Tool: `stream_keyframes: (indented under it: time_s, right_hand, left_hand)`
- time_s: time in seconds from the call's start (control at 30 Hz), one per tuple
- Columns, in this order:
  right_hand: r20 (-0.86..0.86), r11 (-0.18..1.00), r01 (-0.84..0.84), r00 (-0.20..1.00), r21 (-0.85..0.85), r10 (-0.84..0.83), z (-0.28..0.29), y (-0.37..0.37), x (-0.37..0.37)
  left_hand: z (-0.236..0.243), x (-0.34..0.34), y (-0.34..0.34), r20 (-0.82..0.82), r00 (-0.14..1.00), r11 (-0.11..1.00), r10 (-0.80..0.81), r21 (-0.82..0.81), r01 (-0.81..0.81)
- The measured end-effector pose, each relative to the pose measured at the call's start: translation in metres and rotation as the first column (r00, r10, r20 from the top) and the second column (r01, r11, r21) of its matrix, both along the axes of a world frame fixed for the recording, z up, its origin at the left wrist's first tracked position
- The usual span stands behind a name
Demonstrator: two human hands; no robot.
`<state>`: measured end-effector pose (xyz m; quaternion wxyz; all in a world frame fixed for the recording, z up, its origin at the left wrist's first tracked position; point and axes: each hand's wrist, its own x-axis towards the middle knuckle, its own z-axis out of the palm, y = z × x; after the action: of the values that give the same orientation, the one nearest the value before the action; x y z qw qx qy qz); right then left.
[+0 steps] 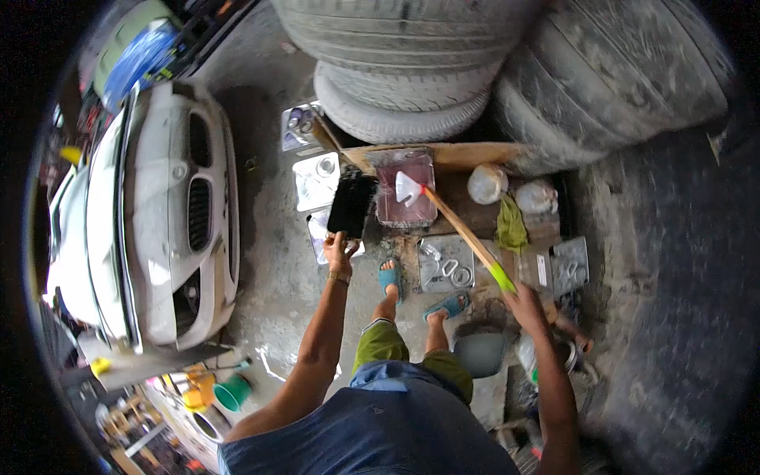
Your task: Repairing a car body part by applying fiberglass matting and then coating it with black resin using a brush.
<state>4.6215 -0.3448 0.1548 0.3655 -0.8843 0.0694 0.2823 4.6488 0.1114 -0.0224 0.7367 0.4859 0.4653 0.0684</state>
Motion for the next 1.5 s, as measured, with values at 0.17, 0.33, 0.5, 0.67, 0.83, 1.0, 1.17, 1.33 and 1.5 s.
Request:
stream_keyframes:
  time_s: [0.17,0.33,0.5,0.67,0.83,1.0,1.17,1.33,1.5]
  right_hand:
    - [-0.081,0.892,-0.129,0.991,-0.433,0.104,-0.103,0.124,0.093]
    - [-0.142,0.859,0.007,0.985,-0.511,-0.093,-0.156,0.193,0.13]
    - [-0.188,0.875,-0.079,0.982,-0.478,-0.014,-0.174,0.201,0.135]
    - [-0.112,0.907,-0.1,0.992,-0.408,0.059,-0.225,0.149,0.118]
    - [-0.367,0.994,0.076,0.929,0.077,-0.043,-0.223,0.072,0.121]
    - [-0.461,0.966,0.204,0.881,0.158,-0.11,-0.163,0.007,0.088]
    - [-0.47,0.935,0.248,0.876,0.255,-0.105,-0.127,-0.059,0.034]
    - [-0.437,0.895,0.287,0.891,0.341,-0.12,-0.063,-0.105,-0.012]
    - [-0.324,0.892,0.219,0.942,0.396,-0.087,0.035,-0.151,-0.043]
  left_hand:
    - [0.028,0.007,0.01,0.039,0.998,0.997,0.057,-0.049,-0.055]
    - [0.033,0.004,0.023,0.065,0.997,0.998,0.05,-0.052,-0.047]
    - [0.054,0.009,0.025,0.075,0.996,0.999,0.04,-0.028,-0.038]
    - [0.068,0.016,0.02,0.052,0.998,0.994,0.036,0.099,-0.041]
    - [0.07,0.004,0.025,0.044,0.999,0.996,0.024,0.089,-0.028]
    - [0.063,-0.009,0.019,0.053,0.996,0.991,0.073,0.105,-0.078]
    - [0.061,-0.024,0.013,0.047,0.998,0.991,0.047,0.122,-0.052]
    - [0.058,-0.04,0.007,0.046,0.996,0.985,0.08,0.151,-0.086]
    - [0.054,-0.039,-0.018,-0.02,0.977,0.958,0.214,0.197,-0.206]
